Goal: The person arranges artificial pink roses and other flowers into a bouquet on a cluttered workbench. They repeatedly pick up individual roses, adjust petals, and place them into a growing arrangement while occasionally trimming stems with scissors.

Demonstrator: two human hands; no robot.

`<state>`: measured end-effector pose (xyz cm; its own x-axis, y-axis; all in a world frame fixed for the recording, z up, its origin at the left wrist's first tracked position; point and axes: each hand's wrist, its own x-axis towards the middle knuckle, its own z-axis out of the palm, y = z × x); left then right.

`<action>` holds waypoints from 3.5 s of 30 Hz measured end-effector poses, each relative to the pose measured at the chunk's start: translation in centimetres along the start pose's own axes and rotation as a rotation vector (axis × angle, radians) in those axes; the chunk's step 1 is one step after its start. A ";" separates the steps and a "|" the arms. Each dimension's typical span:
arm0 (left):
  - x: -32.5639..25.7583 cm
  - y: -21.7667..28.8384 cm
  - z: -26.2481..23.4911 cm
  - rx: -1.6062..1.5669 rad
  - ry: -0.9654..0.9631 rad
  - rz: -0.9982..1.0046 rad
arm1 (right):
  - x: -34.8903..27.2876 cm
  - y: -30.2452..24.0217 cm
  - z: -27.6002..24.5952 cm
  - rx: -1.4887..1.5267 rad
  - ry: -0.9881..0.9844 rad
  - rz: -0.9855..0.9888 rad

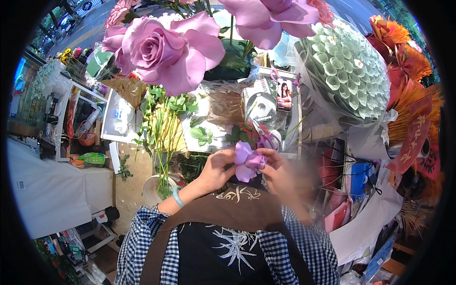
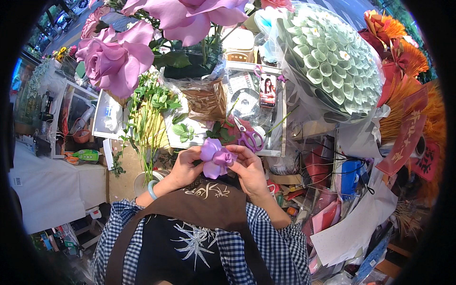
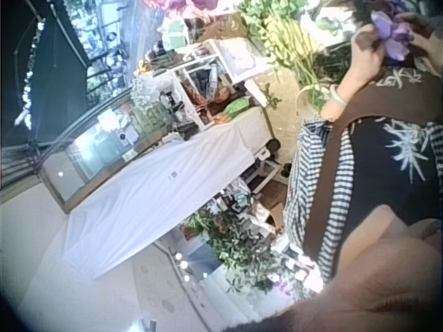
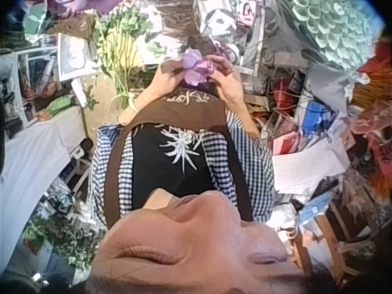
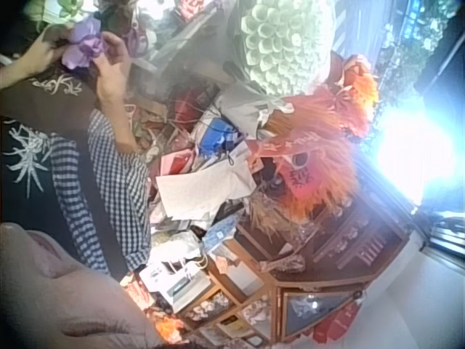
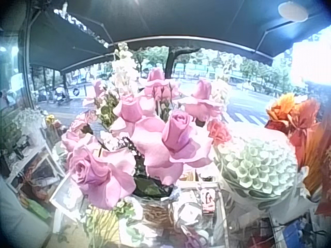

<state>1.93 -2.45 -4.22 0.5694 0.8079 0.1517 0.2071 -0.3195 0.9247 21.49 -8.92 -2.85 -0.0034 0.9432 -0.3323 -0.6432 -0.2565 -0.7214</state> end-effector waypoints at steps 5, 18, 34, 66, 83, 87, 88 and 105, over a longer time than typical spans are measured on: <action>0.1 0.2 0.0 0.034 0.026 0.032 | 0.0 0.7 0.1 0.009 -0.011 -0.071; 0.5 0.8 -0.3 0.020 -0.018 0.065 | 0.5 1.0 -1.1 0.187 -0.081 0.022; 0.5 0.6 -0.3 0.017 -0.006 0.072 | 0.8 0.9 -1.1 0.242 -0.103 0.015; 1.0 1.3 -0.6 0.057 -0.083 0.046 | 1.2 0.2 -0.7 0.272 0.021 0.086; 0.9 1.2 -0.6 0.043 -0.051 0.057 | 1.0 -0.5 -0.5 0.085 -0.102 0.038; 1.0 0.8 -0.5 0.050 -0.070 0.077 | 1.0 -0.7 -0.4 0.015 -0.095 0.011; 1.1 0.7 -0.5 0.050 -0.094 0.076 | 1.1 -0.8 -0.4 -0.016 -0.102 0.001; 1.0 1.0 -0.7 -0.021 -0.213 0.044 | 1.0 -1.3 -0.2 -0.177 -0.106 0.005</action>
<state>2.17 -1.59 -2.89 0.7331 0.6701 0.1165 0.1631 -0.3395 0.9264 22.43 -7.71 -2.35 -0.0927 0.9563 -0.2772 -0.4989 -0.2856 -0.8183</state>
